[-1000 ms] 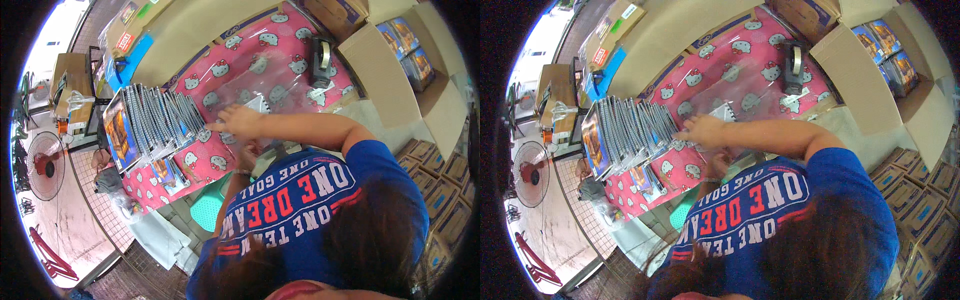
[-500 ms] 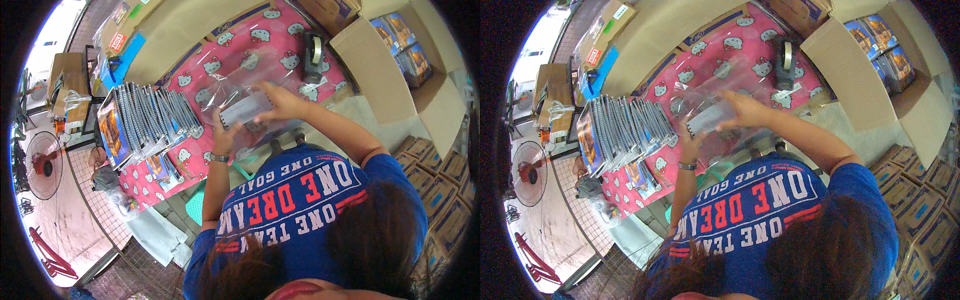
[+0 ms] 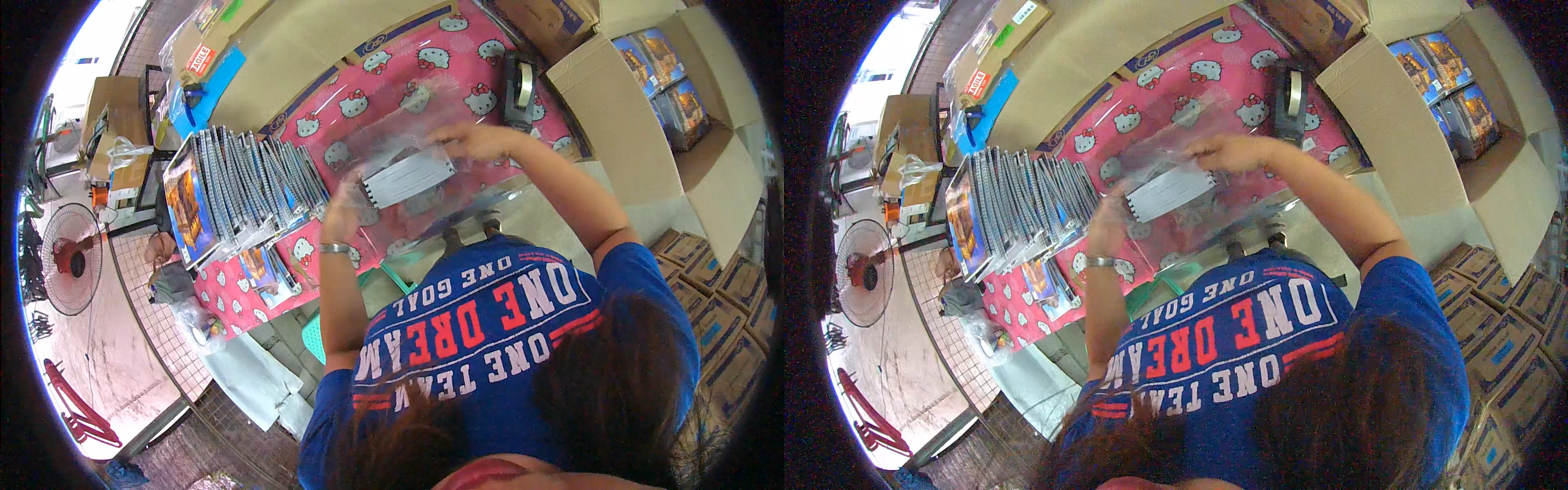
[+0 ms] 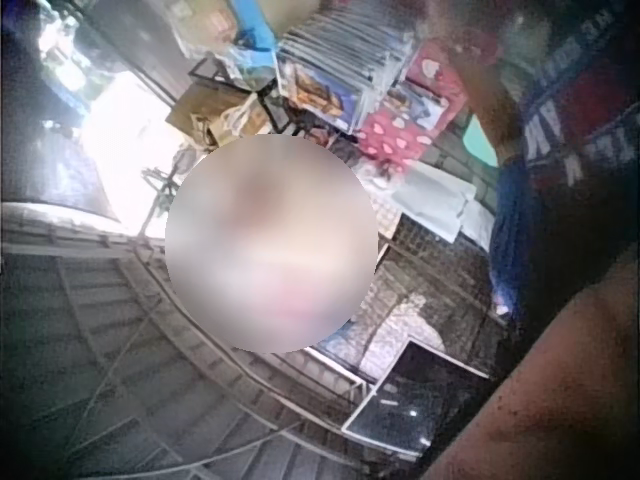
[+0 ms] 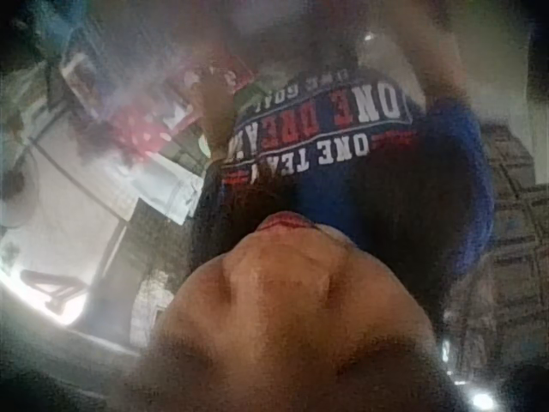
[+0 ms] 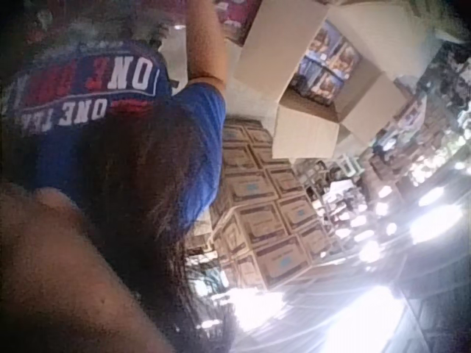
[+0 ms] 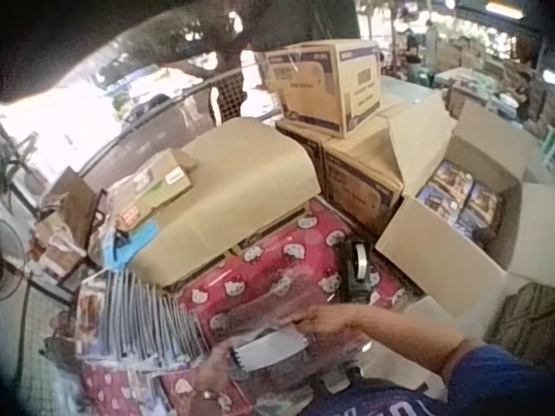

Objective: The person places notebooks into plastic bags, seals the bags using a tape dispenser, and places the bagged notebooks into cardboard boxes.

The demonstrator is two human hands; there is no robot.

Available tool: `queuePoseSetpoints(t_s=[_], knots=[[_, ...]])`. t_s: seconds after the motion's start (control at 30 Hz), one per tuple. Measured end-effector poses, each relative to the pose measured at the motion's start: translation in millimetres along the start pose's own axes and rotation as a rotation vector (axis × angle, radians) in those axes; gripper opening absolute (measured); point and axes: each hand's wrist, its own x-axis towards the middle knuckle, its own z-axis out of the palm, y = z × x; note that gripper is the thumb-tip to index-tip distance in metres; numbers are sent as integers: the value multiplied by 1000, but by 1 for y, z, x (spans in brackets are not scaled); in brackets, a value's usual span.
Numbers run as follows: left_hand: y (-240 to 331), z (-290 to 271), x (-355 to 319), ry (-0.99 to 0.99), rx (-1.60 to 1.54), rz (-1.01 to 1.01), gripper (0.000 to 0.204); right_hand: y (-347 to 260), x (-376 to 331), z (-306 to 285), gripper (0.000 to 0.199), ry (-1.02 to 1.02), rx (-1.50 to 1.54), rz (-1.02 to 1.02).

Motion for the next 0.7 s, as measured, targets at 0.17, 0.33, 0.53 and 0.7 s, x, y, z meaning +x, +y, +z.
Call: queuePoseSetpoints(t_s=[0.17,0.33,0.53,0.7], knots=[[-53,6,3,-96,-270,3,51,5,17,1,58,3,33,41],[-31,4,22,-287,-234,-206,53,36,42,5,57,-93,164,49],[-11,13,28,-149,468,-45,34,13,48,17,33,-11,-172,-83],[26,56,23,-44,1271,491,28,-14,34,30,34,227,-676,-155]])
